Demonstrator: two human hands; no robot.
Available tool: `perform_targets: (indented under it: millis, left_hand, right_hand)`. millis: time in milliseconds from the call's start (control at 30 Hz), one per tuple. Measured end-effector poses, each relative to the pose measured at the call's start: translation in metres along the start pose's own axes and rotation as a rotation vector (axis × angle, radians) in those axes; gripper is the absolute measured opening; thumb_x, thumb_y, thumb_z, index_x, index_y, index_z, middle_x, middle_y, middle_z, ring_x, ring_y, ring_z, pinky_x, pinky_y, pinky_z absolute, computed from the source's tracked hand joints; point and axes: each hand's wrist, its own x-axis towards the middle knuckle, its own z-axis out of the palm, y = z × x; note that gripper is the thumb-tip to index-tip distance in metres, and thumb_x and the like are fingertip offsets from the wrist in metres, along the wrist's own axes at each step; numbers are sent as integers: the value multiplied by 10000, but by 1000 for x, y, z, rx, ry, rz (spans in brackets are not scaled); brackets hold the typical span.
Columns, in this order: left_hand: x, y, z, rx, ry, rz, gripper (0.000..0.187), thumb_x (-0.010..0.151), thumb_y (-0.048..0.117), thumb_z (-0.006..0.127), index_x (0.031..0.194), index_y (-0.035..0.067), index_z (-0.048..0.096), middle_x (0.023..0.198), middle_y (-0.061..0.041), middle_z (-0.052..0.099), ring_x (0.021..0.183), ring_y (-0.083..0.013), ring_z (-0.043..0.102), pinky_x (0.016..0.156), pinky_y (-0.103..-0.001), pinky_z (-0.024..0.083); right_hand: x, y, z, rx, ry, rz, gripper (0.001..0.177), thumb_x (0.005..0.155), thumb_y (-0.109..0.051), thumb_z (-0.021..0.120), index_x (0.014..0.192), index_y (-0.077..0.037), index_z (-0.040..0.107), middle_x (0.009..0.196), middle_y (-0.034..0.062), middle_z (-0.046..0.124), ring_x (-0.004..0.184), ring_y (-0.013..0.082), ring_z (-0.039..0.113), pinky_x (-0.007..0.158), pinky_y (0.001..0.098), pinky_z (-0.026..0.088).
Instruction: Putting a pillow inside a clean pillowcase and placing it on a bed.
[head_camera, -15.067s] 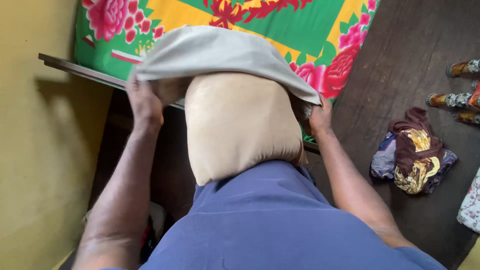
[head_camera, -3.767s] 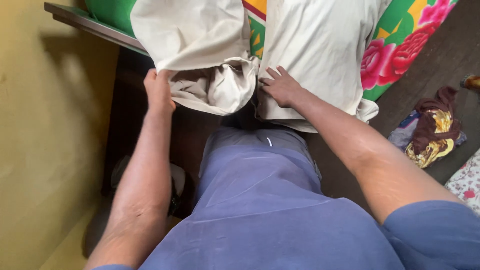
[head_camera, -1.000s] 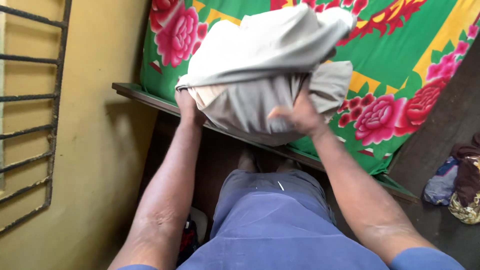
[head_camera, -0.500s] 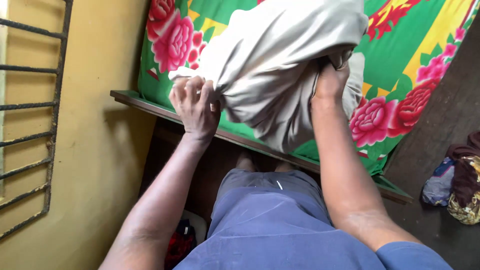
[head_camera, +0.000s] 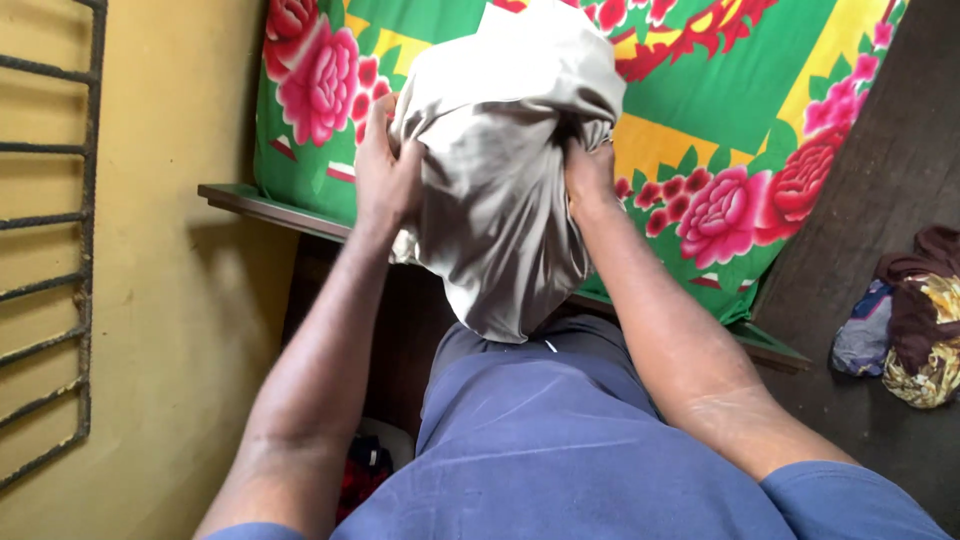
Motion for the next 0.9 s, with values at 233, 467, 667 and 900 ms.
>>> perform_targets:
  millis: [233, 467, 667, 900]
  left_hand:
    - [4, 3, 11, -20, -317, -312, 422, 812, 96, 708, 1191, 102, 522, 830, -173, 696, 786, -373, 703, 736, -498, 522]
    - [-21, -13, 51, -95, -185, 107, 247, 884, 27, 702, 1088, 112, 592, 878, -163, 695, 824, -406, 679, 707, -495, 526]
    - [-37, -30, 56, 122, -371, 148, 109, 942, 33, 617, 1013, 115, 612, 773, -108, 648, 766, -329, 658, 744, -500, 482]
    - [-82, -46, 42, 22, -395, 249, 209, 802, 45, 617, 1006, 92, 607, 777, -95, 635, 799, -324, 659, 728, -485, 481]
  right_hand:
    - [-65, -8, 3, -511, 69, -198, 833, 912, -361, 816, 1503, 15, 366, 1473, 195, 492, 1362, 309, 496, 1154, 437, 413]
    - [-125, -36, 63, -1247, -497, -703, 1232, 544, -657, 883, 1508, -125, 329, 1571, 277, 214, 1457, 508, 210, 1163, 673, 124]
    - [-46, 73, 77, -1298, -534, -965, 909, 885, -562, 708, 1582, -79, 380, 1613, 238, 364, 1519, 481, 240, 1270, 635, 69]
    - [-13, 111, 97, -1064, -426, -631, 605, 1045, -418, 577, 1524, -67, 464, 1550, 197, 503, 1517, 393, 378, 1315, 565, 172]
